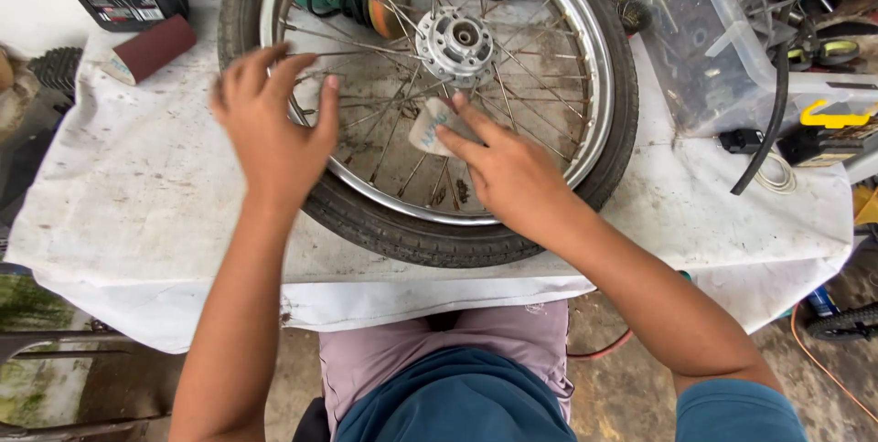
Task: Sanding the spokes and rim of a motorcycle wheel using sandpaper
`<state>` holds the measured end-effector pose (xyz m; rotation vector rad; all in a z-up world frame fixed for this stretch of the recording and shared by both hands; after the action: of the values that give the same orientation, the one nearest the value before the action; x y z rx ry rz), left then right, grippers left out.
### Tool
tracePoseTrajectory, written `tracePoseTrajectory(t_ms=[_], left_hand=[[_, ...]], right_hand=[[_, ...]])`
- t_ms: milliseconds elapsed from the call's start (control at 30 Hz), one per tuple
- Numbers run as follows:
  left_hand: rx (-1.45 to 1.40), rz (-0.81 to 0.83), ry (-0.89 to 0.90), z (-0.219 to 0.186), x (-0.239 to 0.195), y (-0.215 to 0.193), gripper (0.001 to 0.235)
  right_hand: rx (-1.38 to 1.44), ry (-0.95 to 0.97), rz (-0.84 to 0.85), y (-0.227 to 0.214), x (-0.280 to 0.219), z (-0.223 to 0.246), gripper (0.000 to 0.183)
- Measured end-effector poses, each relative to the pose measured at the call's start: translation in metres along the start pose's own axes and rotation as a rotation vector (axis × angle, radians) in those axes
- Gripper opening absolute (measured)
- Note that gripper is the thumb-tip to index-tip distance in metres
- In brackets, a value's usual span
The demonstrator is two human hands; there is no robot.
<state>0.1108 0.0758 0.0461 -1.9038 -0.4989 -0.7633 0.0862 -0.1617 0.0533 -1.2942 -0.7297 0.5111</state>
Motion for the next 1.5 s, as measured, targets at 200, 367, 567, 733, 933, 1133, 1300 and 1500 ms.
tracePoseTrajectory(t_ms=[200,367,567,733,933,1133,1300,1500], left_hand=[[-0.631,0.204,-0.526,0.084,-0.009,0.010,0.078],[-1.023,-0.032,-0.550,0.156,-0.041,0.075,0.061],[-1.044,-0.085,-0.537,0.163,-0.050,0.081,0.060],[-1.032,-0.054,-0.487,0.155,-0.054,0.080,0.061],[-1.095,-0.081,-0.526,0.143,-0.048,0.074,0.063],[-1.102,-0.078,-0.495,0.141,-0.049,0.069,0.061],[-1.002,-0.055,-0.573,0.154,-0.063,0.081,0.061],[-1.017,-0.043,-0.547,0.146,-0.052,0.071,0.060]], right_hand=[[0.048,0.080,-0.015,0.006,0.000,-0.047,0.049],[0.124,0.065,-0.076,0.003,0.022,-0.047,0.052],[0.313,-0.157,0.015,0.053,0.078,0.008,0.047],[0.359,-0.405,0.123,0.042,0.063,0.065,0.041],[0.119,-0.060,0.132,0.058,0.082,0.006,0.058],[-0.183,-0.052,-0.056,0.051,0.087,0.000,0.076],[0.283,-0.451,0.041,0.059,0.073,0.057,0.052],[0.002,-0.292,0.022,0.052,0.102,0.052,0.063]])
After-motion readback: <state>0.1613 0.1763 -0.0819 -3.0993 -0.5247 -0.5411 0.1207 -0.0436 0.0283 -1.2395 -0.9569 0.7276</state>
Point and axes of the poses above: each hand's wrist, its own x-axis towards the middle knuckle, its own y-axis out of the palm, z = x × y, the point moved 9 cm from there along x, towards the middle knuckle, and after that the axes turned 11 degrees about z, right-handed, at the moved point
